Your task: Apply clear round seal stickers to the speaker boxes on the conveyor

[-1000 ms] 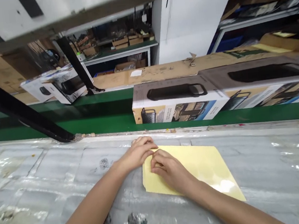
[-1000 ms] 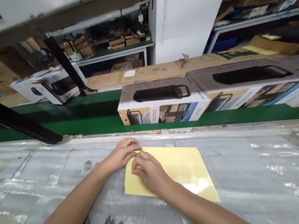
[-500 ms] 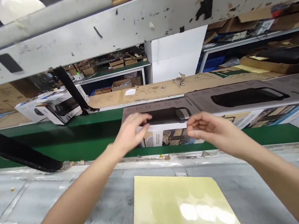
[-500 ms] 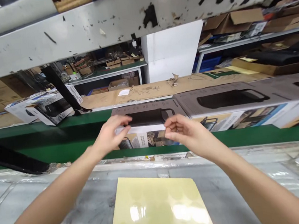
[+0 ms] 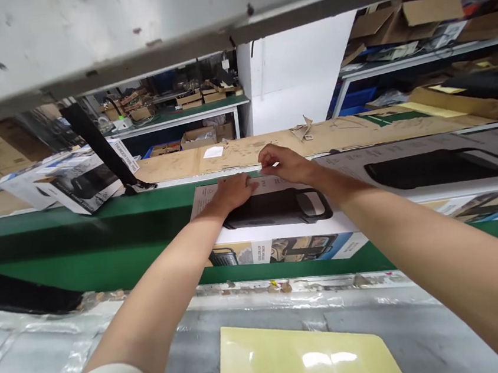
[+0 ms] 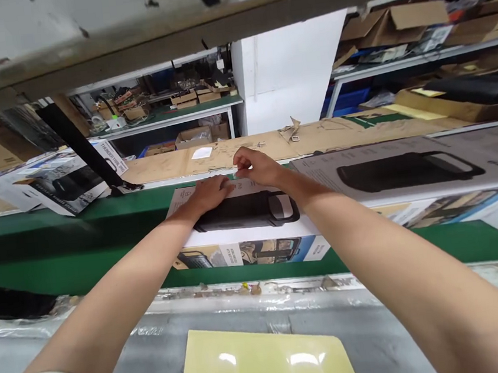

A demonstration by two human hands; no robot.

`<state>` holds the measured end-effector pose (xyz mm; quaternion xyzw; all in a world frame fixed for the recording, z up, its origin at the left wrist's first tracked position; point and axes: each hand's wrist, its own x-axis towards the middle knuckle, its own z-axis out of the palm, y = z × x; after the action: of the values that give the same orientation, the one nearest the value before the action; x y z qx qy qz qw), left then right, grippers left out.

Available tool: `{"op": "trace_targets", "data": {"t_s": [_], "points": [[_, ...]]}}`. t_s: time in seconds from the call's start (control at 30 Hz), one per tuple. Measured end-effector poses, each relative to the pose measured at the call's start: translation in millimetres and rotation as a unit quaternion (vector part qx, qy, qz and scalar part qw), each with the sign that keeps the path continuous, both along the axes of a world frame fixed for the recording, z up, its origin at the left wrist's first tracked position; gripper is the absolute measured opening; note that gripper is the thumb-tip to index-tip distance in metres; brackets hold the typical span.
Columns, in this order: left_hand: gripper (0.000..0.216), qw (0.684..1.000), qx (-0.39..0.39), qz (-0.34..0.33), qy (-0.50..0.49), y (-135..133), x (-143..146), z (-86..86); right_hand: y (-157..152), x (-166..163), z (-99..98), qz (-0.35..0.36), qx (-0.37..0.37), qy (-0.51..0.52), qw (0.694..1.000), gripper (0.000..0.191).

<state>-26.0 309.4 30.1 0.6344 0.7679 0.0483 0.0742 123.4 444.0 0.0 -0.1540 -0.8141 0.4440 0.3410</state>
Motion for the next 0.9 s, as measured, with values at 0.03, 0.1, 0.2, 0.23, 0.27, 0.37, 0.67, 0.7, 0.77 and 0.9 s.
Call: {"op": "trace_targets", "data": {"t_s": [0.03,0.1,0.2,0.23,0.27,0.37,0.67,0.7,0.77,0.9], "points": [[0.036,1.0,-0.003,0.0,0.0,0,0,0.8,1,-4,-1.1,0.01,0.005,-0.007,1.0,0.028],[0.036,1.0,-0.009,0.0,0.002,0,-1,2.6,0,-13,-2.5,0.024,0.027,-0.031,0.999,0.024],[0.037,1.0,-0.009,0.002,0.009,-2,-3,4.4,0,-26,-5.0,0.025,0.061,-0.063,0.996,0.021],[0.037,1.0,-0.008,0.003,0.009,-3,-3,4.5,1,-29,-6.0,0.019,0.068,-0.067,0.995,0.022],[0.037,1.0,-0.007,0.003,0.008,-4,-4,4.5,3,-30,-7.1,0.008,0.075,-0.069,0.995,0.022],[0.038,1.0,-0.004,0.006,0.002,-5,-6,3.9,8,-26,-9.9,-0.058,0.101,-0.065,0.991,0.02],[0.038,0.999,0.029,0.01,-0.012,-6,-22,-6.2,-37,-16,-11.4,-0.012,0.252,-0.157,0.955,0.034],[0.039,0.999,0.033,0.007,-0.014,-7,-23,-5.8,-37,-20,-10.1,-0.024,0.245,-0.175,0.953,0.033],[0.042,1.0,0.029,-0.005,-0.01,-11,-21,-2.7,-32,-23,-5.7,-0.062,0.226,-0.202,0.951,0.027],[0.048,0.999,-0.018,-0.018,0.03,-13,-13,5.6,-42,13,3.0,-0.151,0.206,-0.227,0.94,0.018]]}}
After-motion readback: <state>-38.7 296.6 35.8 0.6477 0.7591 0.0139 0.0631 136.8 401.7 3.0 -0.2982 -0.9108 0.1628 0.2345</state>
